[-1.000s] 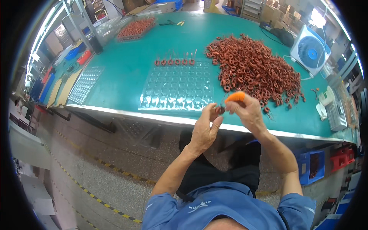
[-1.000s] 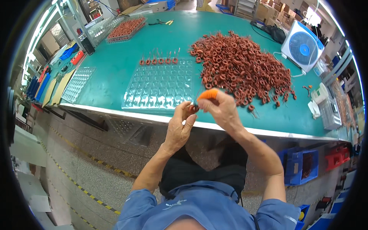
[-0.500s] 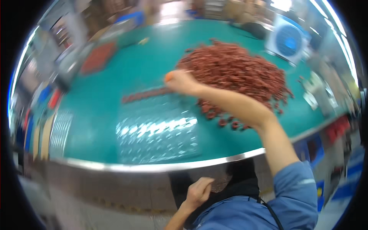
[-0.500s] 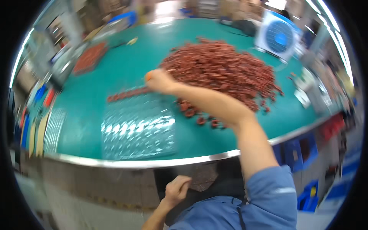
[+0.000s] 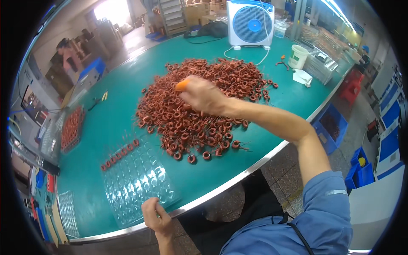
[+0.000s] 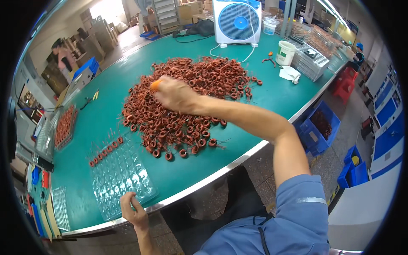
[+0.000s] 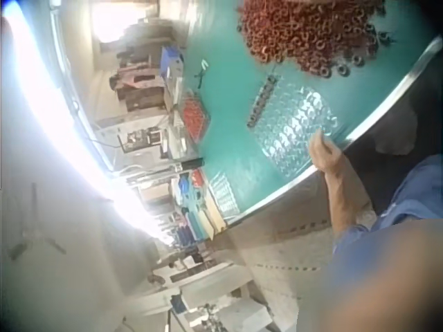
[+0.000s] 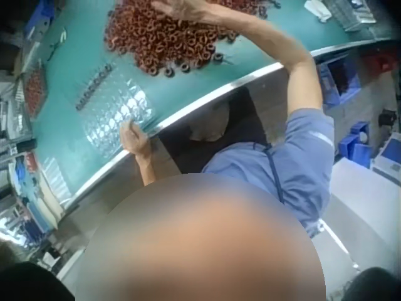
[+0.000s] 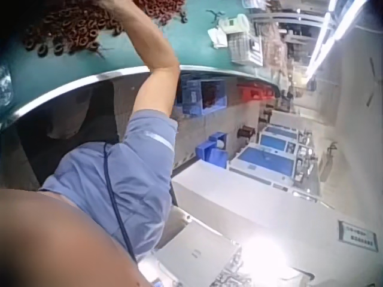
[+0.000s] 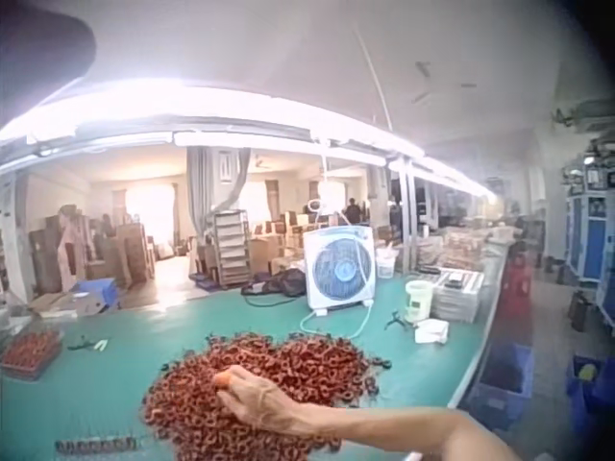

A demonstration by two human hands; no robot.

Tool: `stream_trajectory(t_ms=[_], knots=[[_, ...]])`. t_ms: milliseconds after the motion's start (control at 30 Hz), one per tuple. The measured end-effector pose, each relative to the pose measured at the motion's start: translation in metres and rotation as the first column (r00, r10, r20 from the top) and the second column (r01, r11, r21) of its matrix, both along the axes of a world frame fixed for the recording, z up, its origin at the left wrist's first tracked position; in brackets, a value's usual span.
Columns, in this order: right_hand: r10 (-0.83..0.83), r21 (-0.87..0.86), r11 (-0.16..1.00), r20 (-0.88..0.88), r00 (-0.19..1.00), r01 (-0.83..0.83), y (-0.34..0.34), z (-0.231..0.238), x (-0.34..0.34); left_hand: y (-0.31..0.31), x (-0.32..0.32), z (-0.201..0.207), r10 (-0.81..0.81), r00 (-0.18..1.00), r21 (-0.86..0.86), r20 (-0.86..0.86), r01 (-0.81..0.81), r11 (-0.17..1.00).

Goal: Picking up copper wire coils from a pile and placing them into a plastic grid tray for organization.

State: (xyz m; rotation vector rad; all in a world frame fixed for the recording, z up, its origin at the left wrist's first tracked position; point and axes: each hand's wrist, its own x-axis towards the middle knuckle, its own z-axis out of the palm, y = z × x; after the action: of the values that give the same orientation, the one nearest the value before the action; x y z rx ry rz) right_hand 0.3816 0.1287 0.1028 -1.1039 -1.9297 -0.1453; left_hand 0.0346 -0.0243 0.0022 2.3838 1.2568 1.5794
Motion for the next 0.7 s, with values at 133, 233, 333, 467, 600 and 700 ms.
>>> stream_trajectory(t_ms=[133, 233, 333, 467, 600, 700], knots=[[-0.292, -0.030, 0.956, -0.152, 0.944, 0.291, -0.032, 0.014, 0.114, 0.002, 0.016, -0.006, -0.003, 0.999, -0.030, -0.034, 0.002, 1.000], [-0.473, -0.148, 0.880, -0.369, 0.800, 0.452, -0.030, -0.008, 0.200, -0.007, 0.044, 0.003, -0.112, 0.987, -0.019, -0.117, 0.111, 0.994], [-0.627, -0.263, 0.776, -0.420, 0.656, 0.573, -0.012, -0.040, 0.294, -0.010, 0.084, -0.006, -0.233, 0.963, -0.092, -0.137, 0.222, 0.971], [-0.860, -0.277, 0.493, -0.303, 0.412, 0.825, 0.036, -0.074, 0.403, -0.007, 0.092, -0.015, -0.143, 0.960, -0.251, -0.239, 0.081, 0.965], [-0.922, -0.262, 0.351, -0.266, 0.282, 0.899, 0.066, -0.089, 0.530, -0.008, 0.107, 0.006, -0.149, 0.929, -0.435, -0.339, -0.014, 0.900], [-0.939, -0.395, 0.317, -0.256, 0.229, 0.862, 0.111, -0.105, 0.565, -0.008, 0.117, 0.016, -0.167, 0.879, -0.495, -0.446, -0.086, 0.865]])
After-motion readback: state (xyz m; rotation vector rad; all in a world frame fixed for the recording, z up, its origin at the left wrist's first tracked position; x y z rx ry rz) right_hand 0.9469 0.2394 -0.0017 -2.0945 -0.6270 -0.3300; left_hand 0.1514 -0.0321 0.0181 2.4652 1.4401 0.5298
